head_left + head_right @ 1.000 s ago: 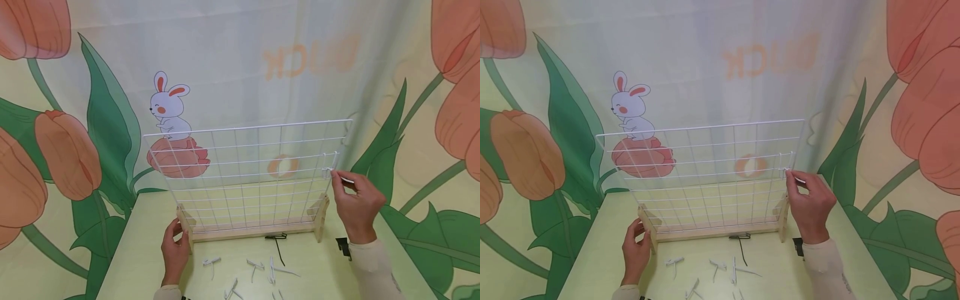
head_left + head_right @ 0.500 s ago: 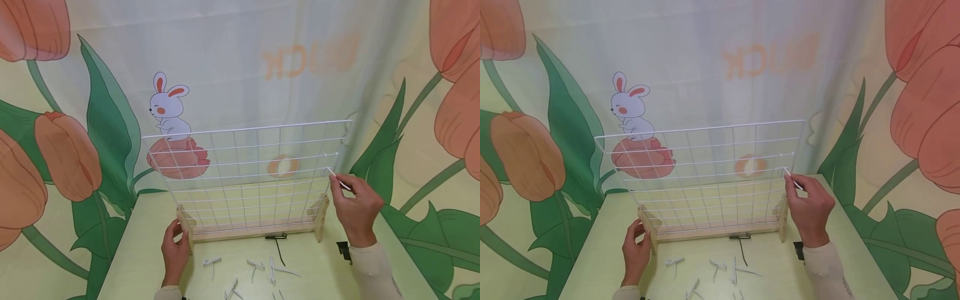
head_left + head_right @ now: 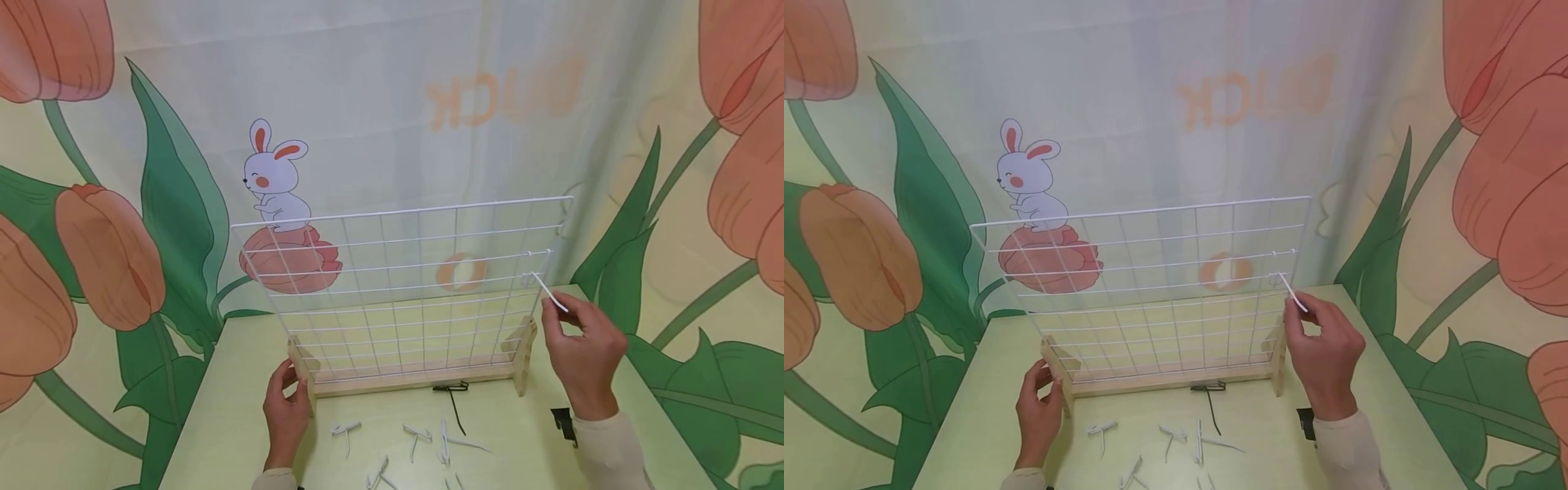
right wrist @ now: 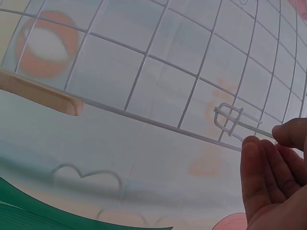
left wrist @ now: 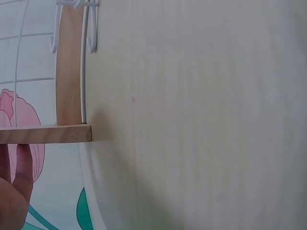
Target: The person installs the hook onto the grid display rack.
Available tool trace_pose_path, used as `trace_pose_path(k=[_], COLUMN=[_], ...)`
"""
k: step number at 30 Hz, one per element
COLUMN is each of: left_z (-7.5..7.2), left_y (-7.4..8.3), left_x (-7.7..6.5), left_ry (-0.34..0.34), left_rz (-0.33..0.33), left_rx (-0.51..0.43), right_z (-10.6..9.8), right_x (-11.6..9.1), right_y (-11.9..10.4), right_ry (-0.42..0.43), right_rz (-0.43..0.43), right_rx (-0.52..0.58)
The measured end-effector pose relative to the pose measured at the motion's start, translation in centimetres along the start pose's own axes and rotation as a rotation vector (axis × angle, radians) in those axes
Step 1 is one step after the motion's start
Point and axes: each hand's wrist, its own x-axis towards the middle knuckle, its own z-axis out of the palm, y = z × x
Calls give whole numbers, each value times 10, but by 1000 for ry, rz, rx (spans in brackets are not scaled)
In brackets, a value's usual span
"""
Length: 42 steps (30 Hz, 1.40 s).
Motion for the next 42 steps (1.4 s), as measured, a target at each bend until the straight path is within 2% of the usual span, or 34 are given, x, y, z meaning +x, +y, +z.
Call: trace_pose_path(k=[9,16,24,29,35,42], left_z=[1,2,4,5,3,0], left_y=[3,4,16,24,11,4], left_x=[0,-1,-3,-3,-3,-2], left_ry=[-13,-8,19,39,26,-2], left_rz=[-4,-2,10,11,12,-9], left_rx=[7,24,11,-10,5,21], right_z=[-12,-15,-16,-12,-8,-2], right_x=[-19,-32,-52,-71,-89,-104], right_y=[0,-6,-8,-6,-5,-5], right_ry=[-64,-151,-339,-423,-527,-629], right_rz=[30,41,63,10,-43,-100], right_rx=[-39,-29,-36,-22,-69,-21])
